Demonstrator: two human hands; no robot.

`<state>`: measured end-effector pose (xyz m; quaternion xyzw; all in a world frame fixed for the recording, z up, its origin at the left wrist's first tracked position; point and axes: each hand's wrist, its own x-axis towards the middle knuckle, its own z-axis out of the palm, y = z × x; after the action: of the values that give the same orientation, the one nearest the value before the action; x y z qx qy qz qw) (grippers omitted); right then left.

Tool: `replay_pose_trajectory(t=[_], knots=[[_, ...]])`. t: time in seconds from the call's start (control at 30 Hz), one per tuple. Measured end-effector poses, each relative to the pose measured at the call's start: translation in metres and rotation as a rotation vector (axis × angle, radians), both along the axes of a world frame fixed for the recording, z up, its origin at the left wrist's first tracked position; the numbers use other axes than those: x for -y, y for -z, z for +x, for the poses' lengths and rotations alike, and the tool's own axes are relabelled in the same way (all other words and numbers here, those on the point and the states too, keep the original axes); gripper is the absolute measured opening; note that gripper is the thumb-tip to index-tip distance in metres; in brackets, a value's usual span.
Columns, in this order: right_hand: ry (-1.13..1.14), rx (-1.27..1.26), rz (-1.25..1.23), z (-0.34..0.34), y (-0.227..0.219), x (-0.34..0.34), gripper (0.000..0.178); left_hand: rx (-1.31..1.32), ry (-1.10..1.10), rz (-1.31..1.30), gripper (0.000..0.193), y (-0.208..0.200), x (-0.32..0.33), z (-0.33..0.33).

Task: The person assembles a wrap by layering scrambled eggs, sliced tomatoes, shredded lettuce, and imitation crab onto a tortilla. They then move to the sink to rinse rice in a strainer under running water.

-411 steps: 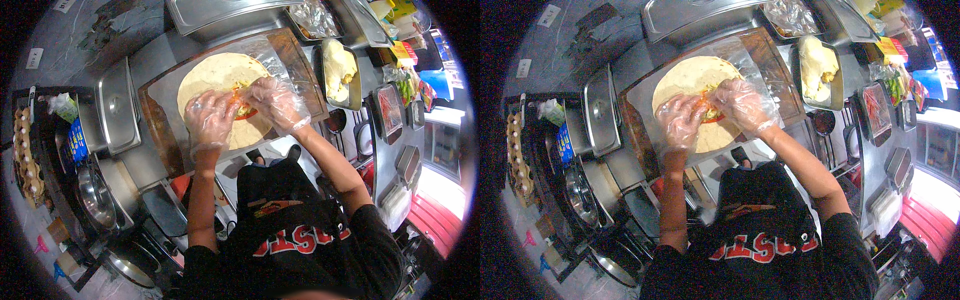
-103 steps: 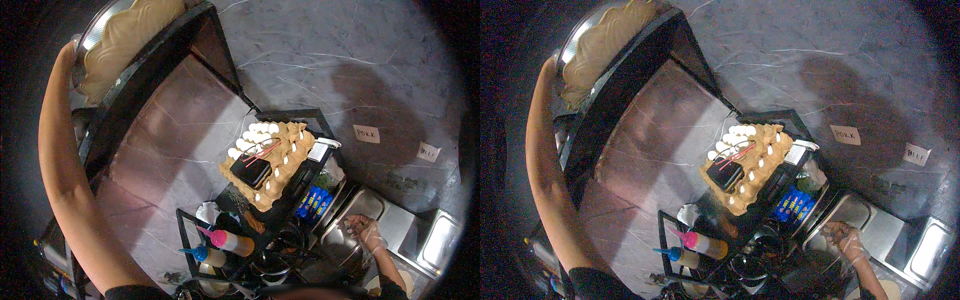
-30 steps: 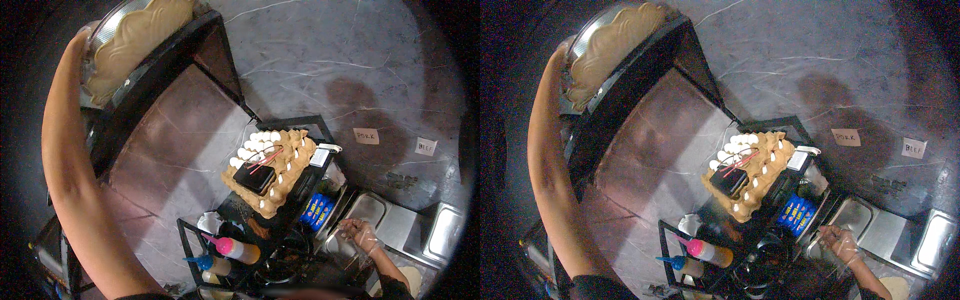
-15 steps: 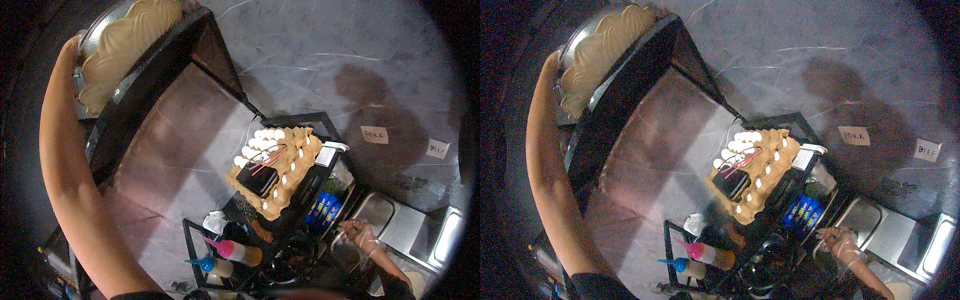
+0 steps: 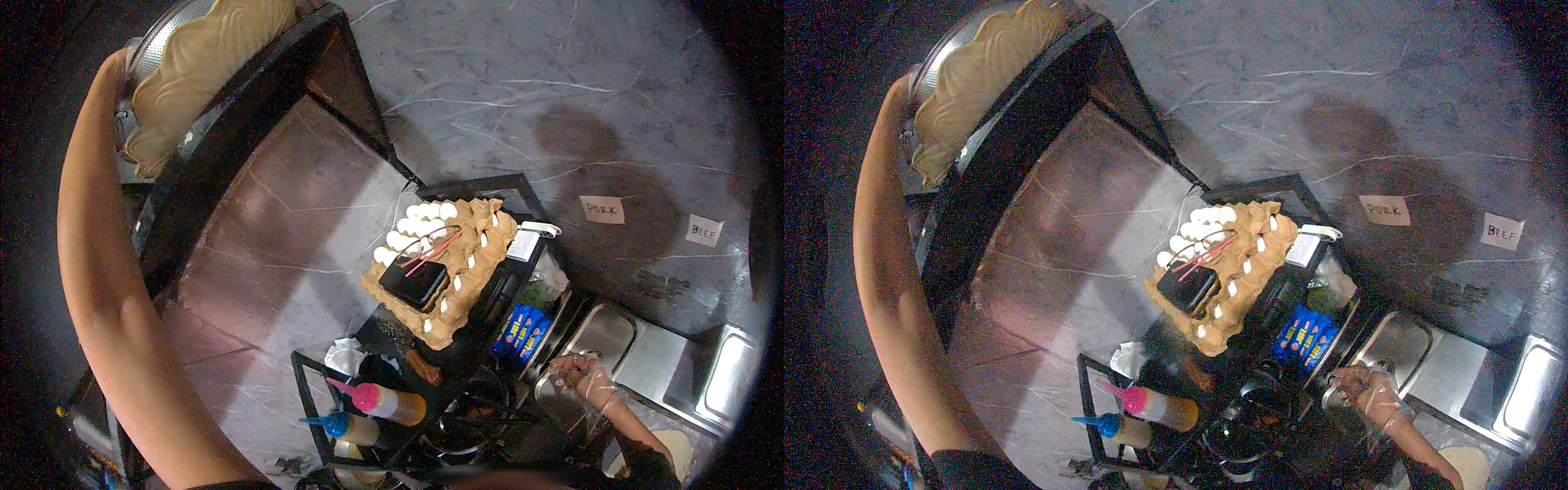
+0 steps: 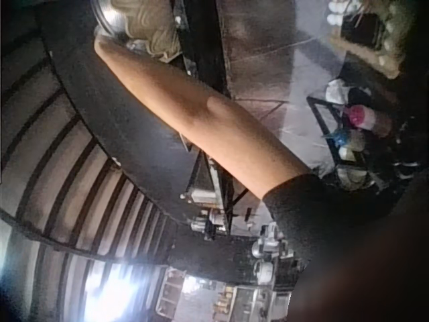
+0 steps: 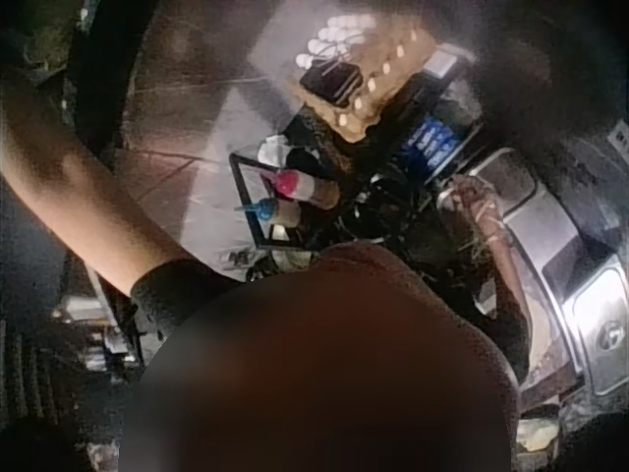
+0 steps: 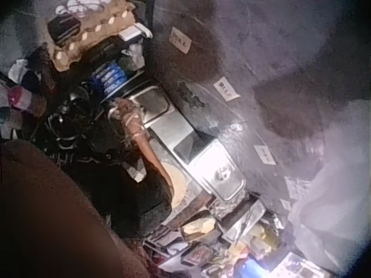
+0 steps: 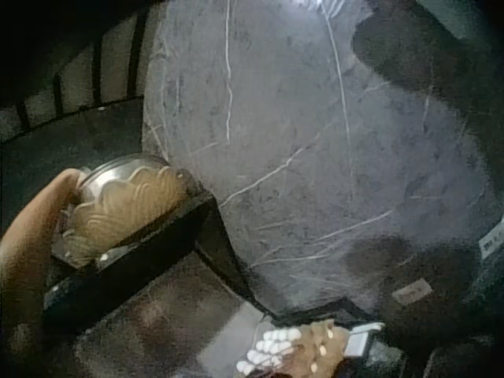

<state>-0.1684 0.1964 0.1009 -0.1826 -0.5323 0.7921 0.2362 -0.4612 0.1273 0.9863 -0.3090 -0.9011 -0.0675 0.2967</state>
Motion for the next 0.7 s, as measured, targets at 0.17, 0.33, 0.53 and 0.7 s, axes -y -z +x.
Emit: replay_pose_trajectory(t=[0.17,0.33,0.53,0.7], knots=[[-0.005,0.077,-0.006,-0.002,-0.003,0.000,0.023,-0.018,-0.082,0.009,0.027,-0.003,0.005,-0.005],[-0.049,-0.050,-0.181,-0.019,0.024,0.001,0.022,-0.044,-0.200,-0.003,0.025,-0.010,0.003,0.001],[-0.110,-0.064,-0.295,-0.016,0.008,0.002,0.020,-0.089,-0.361,-0.104,0.023,-0.015,0.009,0.002],[-0.103,-0.077,-0.384,-0.018,0.006,0.002,0.019,-0.041,-0.013,0.039,0.019,-0.005,0.015,-0.004]])
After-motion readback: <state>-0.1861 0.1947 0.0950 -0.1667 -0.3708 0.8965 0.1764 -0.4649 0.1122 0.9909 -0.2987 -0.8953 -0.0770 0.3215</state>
